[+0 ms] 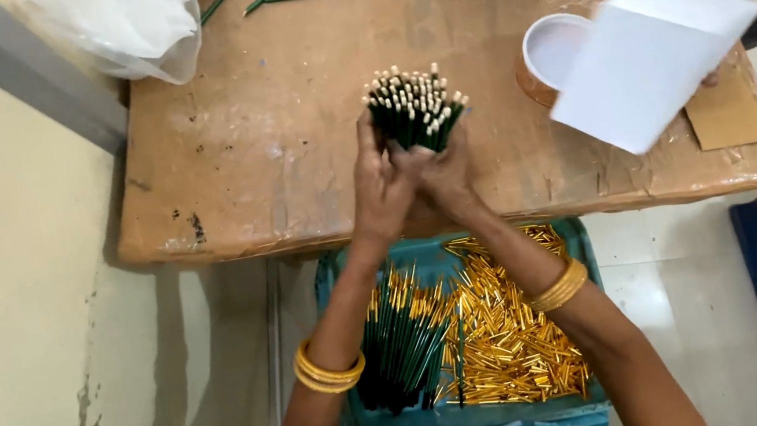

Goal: The recorder is assembling small green brushes or pens by attaching gold ferrules/caps and organizing them for packaging.

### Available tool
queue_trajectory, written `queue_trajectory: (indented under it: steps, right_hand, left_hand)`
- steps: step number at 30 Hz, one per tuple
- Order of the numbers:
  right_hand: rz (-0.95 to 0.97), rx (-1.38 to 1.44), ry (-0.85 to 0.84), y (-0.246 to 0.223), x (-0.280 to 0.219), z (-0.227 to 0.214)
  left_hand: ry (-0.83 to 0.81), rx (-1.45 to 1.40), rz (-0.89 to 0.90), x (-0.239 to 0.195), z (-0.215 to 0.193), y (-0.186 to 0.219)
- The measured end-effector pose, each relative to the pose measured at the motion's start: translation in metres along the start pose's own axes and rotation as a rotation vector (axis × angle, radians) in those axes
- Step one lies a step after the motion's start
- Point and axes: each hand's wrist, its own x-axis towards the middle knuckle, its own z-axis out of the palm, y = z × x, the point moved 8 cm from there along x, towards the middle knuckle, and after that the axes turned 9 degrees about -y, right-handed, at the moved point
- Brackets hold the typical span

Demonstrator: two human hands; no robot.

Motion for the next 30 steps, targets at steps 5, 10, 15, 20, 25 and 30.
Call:
queue_trajectory:
  steps: [5,10,15,20,25,30]
  right_hand:
    - [0.025,0.104,-0.015,0.019,-0.008,-0.009]
    - [-0.089,-0.174,-0.104,-0.018,-0.007,-0.001]
    - [0.020,-0.197,-0.235,0.011,-0.010,-0.003]
    - [0.148,-0.184,-0.312,0.045,-0.012,-0.014]
    - [0.212,-0.274,-0.368,0.068,-0.017,-0.024]
    - [0.302,-0.368,-0.695,0.071,-0.059,-0.010]
  left_hand:
    - [0.014,0.414,0.051,0.004,0.011,0.015]
    - [0.050,0.282,-0.066,0.005,0.013,0.013]
    - [0.031,0.294,0.018,0.000,0.015,0.015]
    - [0.069,0.391,-0.027,-0.003,0.015,0.011]
    - [-0.057,0.462,-0.074,0.007,0.011,0.023]
    - [-0.247,0.283,-0.225,-0.021,0.005,-0.015]
